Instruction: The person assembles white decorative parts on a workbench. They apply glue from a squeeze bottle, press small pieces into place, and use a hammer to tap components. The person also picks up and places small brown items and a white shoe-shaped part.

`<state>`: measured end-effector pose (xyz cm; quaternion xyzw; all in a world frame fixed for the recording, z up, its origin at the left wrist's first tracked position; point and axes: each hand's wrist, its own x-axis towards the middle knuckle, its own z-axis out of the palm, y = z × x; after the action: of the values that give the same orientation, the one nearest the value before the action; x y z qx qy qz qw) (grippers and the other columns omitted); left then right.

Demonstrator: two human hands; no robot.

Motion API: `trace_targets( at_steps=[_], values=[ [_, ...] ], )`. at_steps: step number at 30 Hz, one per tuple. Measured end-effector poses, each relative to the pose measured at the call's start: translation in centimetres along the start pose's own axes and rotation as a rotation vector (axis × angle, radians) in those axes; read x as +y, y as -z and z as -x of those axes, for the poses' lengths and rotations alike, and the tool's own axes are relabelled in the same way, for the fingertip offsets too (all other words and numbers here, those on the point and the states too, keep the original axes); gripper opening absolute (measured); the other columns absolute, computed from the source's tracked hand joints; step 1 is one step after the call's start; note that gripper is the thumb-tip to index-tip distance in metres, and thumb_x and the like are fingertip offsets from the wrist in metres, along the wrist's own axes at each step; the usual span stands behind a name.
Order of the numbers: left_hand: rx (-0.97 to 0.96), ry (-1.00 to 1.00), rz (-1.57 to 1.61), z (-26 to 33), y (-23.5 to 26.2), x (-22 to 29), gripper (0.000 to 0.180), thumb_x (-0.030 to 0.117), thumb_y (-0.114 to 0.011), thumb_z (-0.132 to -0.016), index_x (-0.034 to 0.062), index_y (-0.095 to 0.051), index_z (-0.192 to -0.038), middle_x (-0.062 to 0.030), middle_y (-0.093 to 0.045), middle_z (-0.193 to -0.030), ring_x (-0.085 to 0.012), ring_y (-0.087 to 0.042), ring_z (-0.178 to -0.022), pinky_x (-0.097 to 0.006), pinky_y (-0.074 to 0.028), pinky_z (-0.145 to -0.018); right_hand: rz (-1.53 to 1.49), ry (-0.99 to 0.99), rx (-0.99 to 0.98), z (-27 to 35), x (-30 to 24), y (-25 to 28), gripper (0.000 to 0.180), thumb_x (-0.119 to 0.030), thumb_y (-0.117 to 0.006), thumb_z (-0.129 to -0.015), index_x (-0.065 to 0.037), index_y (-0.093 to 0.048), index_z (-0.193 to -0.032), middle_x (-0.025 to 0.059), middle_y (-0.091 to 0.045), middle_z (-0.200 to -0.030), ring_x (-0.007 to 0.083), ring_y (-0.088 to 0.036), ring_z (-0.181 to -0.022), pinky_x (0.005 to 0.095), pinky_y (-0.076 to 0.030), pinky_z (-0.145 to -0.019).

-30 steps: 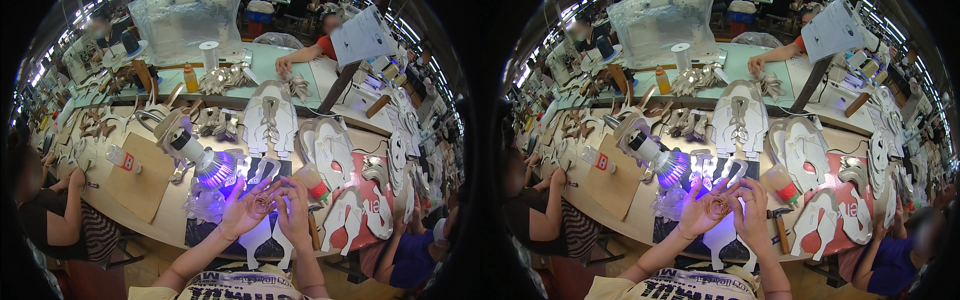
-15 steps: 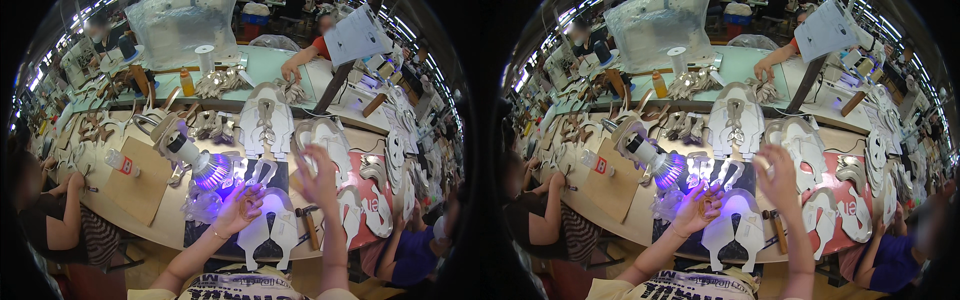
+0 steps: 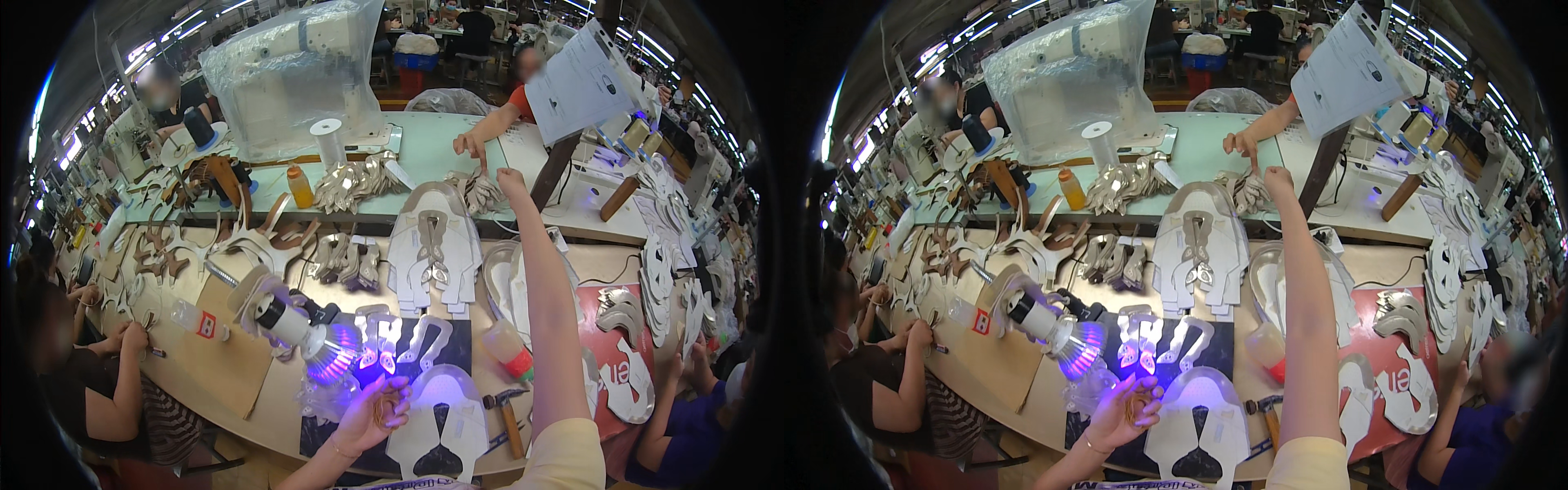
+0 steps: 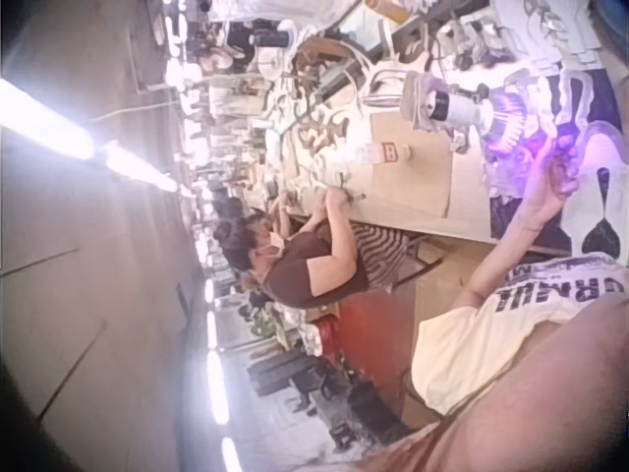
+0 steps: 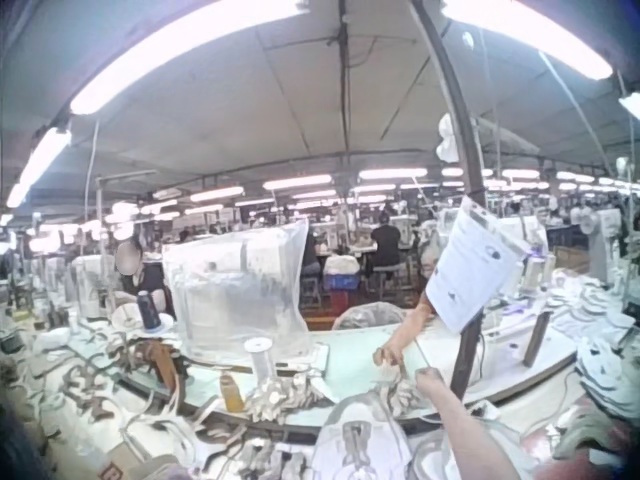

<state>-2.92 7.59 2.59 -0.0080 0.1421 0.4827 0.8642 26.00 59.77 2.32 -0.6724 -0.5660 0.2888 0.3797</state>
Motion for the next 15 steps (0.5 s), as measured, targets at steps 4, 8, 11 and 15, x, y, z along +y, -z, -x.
trace_targets(
  at_steps=[4, 8, 11, 15],
  values=[
    [-0.016, 0.046, 0.033, -0.5, -0.6, 0.0, 0.043, 0.039, -0.047, -0.103, 0.0031, -0.061, -0.122, -0.0077, -0.058, -0.106, -0.0144, -0.049, -0.078, -0.025, -0.037, -0.061, 0.076, -0.101, 0.049, -2.6, 2.0, -1.4, 0.037, -0.030, -0.057, -0.091, -0.002, -0.070, -0.112, 0.0176, -0.070, -0.115, 0.0342, -0.067, -0.107, 0.0416, -0.050, -0.093],
    [0.127, 0.076, -0.064, -1.3, -1.3, -0.1, 0.039, 0.037, -0.049, -0.103, 0.0032, -0.061, -0.120, -0.0067, -0.059, -0.098, -0.0152, -0.050, -0.076, -0.027, -0.038, -0.060, 0.020, -0.021, 0.026, -3.2, 1.6, -1.4, 0.046, -0.042, -0.065, -0.090, 0.003, -0.070, -0.098, 0.0112, -0.067, -0.082, 0.0194, -0.061, -0.072, 0.0349, -0.048, -0.066],
    [0.112, 0.107, -0.146, -2.0, -1.8, 0.2, 0.039, 0.037, -0.049, -0.102, 0.0033, -0.060, -0.118, -0.0085, -0.057, -0.099, -0.0167, -0.047, -0.074, -0.027, -0.036, -0.061, 0.035, -0.176, -0.120, -3.3, 0.3, -1.0, 0.071, -0.058, -0.069, -0.082, 0.009, -0.069, -0.105, 0.0205, -0.069, -0.095, 0.0261, -0.066, -0.085, 0.0378, -0.051, -0.074],
    [0.180, 0.098, -0.244, -2.5, -2.6, 0.6, 0.038, 0.036, -0.050, -0.102, 0.0035, -0.060, -0.118, -0.0081, -0.057, -0.098, -0.0166, -0.049, -0.074, -0.028, -0.038, -0.062, 0.216, -0.173, -0.195, -2.4, -0.9, -1.7, 0.089, -0.067, -0.071, -0.074, 0.013, -0.064, -0.113, 0.0277, -0.068, -0.108, 0.0351, -0.068, -0.103, 0.0414, -0.053, -0.087]
  ],
)
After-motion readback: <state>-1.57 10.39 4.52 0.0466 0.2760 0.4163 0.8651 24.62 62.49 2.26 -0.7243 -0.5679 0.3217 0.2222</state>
